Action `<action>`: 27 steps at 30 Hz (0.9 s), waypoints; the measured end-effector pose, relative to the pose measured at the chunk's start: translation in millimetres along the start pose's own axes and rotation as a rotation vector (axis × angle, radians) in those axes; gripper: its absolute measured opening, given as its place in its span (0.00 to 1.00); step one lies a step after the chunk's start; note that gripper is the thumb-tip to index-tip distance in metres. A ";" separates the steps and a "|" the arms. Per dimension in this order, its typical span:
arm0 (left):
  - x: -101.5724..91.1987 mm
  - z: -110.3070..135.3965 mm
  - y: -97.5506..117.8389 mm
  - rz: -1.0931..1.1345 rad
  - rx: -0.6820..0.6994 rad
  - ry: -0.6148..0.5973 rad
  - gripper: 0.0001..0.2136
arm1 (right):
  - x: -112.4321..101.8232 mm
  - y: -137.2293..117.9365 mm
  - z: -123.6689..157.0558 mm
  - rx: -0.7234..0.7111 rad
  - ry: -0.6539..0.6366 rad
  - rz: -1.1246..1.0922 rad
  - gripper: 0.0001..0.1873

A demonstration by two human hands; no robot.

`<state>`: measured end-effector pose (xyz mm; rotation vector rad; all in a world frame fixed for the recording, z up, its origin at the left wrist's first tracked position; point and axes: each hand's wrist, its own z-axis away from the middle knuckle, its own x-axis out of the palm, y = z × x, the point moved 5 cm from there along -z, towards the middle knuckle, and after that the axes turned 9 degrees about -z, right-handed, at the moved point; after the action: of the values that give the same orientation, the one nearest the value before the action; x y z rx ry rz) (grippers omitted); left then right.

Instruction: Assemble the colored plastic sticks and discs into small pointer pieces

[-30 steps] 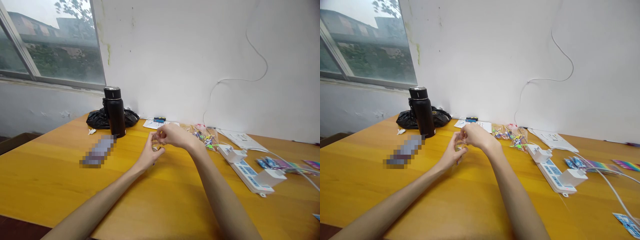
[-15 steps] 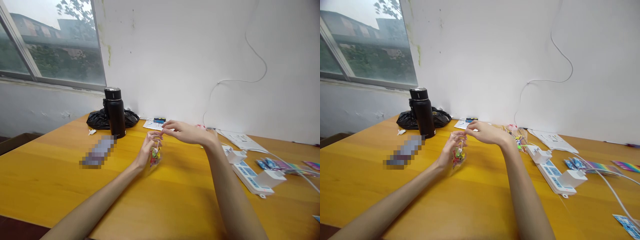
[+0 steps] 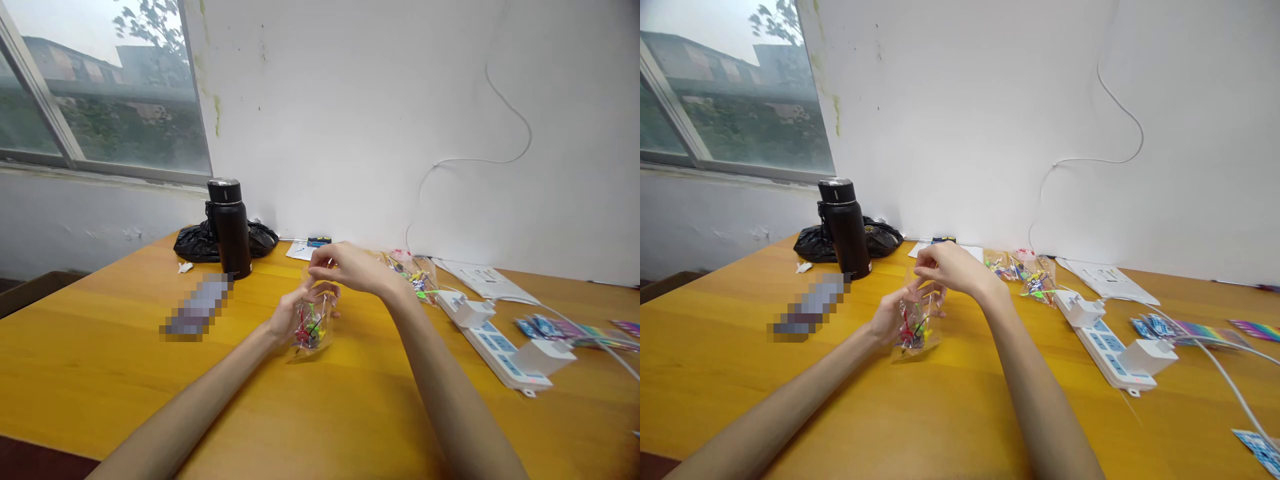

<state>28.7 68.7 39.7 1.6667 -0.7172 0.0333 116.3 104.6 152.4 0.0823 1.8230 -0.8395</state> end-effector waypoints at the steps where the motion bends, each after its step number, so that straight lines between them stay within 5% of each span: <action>1: 2.0 -0.1 1.2 -0.010 0.008 -0.020 0.20 | -1.7 -1.3 0.7 0.008 0.009 -0.009 0.11; 10: -2.9 -3.9 -0.9 -0.364 0.092 -0.070 0.30 | -38.4 -2.5 22.6 0.114 0.206 -0.041 0.13; 17: 9.5 5.5 -0.8 -0.702 0.163 0.157 0.36 | -46.2 -2.9 31.4 0.160 0.240 -0.019 0.12; 22: 11.3 2.4 -1.8 -0.579 0.156 0.189 0.22 | -45.0 -2.0 32.8 0.143 0.183 -0.034 0.14; 27: 4.2 -4.1 -12.8 -0.354 0.017 0.093 0.20 | -52.6 6.6 38.5 0.154 0.162 -0.022 0.15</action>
<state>39.6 71.2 31.1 1.7748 -0.3456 -0.1343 172.0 104.4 186.8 0.2345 1.9098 -1.0132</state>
